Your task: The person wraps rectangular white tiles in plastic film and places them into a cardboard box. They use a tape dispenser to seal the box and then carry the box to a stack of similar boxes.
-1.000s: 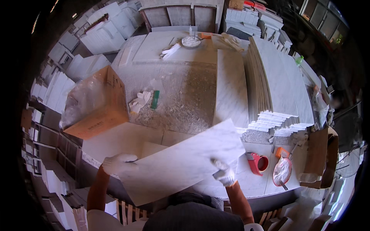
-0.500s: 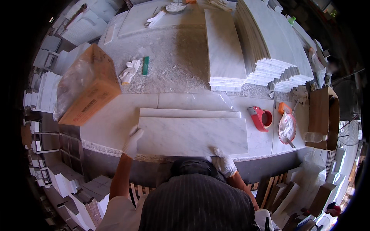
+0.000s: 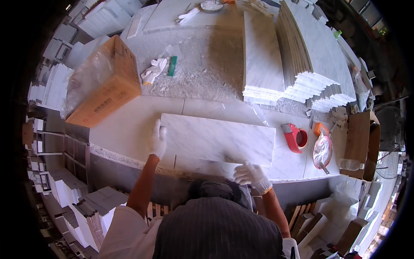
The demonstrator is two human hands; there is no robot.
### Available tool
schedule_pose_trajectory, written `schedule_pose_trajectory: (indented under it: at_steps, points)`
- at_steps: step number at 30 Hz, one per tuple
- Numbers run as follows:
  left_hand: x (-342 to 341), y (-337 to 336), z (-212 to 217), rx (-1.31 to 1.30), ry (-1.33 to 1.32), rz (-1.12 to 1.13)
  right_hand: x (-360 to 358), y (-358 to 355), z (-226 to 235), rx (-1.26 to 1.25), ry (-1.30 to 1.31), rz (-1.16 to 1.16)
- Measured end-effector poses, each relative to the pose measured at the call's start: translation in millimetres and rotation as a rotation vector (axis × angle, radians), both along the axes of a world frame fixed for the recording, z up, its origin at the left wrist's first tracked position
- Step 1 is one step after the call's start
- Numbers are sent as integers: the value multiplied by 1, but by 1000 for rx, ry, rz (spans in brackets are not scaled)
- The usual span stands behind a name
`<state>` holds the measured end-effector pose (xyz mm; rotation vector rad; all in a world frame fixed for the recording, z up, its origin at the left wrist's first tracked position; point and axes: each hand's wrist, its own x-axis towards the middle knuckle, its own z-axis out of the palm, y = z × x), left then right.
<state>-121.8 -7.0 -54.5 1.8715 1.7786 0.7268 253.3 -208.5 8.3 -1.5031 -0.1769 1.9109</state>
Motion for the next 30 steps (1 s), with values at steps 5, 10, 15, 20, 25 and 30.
schedule_pose_trajectory:
  at_steps: [5, 10, 15, 20, 25, 30]
  points:
    - [16, -3, 23, -174, 90, 99, 45, -21, -20, 463, -1247, -482]
    - [7, -5, -2, -169, -3, 143, 49, -15, -53, 238, -1043, -221]
    - [-13, 0, -30, -62, -20, 114, 41, -3, -56, 247, -1032, -203]
    - [7, 1, 2, -136, -23, 112, 40, -5, -50, 201, -1127, -87]
    - [-26, -1, -28, -119, -58, 129, 43, 6, -30, 201, -1135, 134]
    - [-15, 12, 8, -235, -66, 35, 67, 41, -35, 416, -1358, 122]
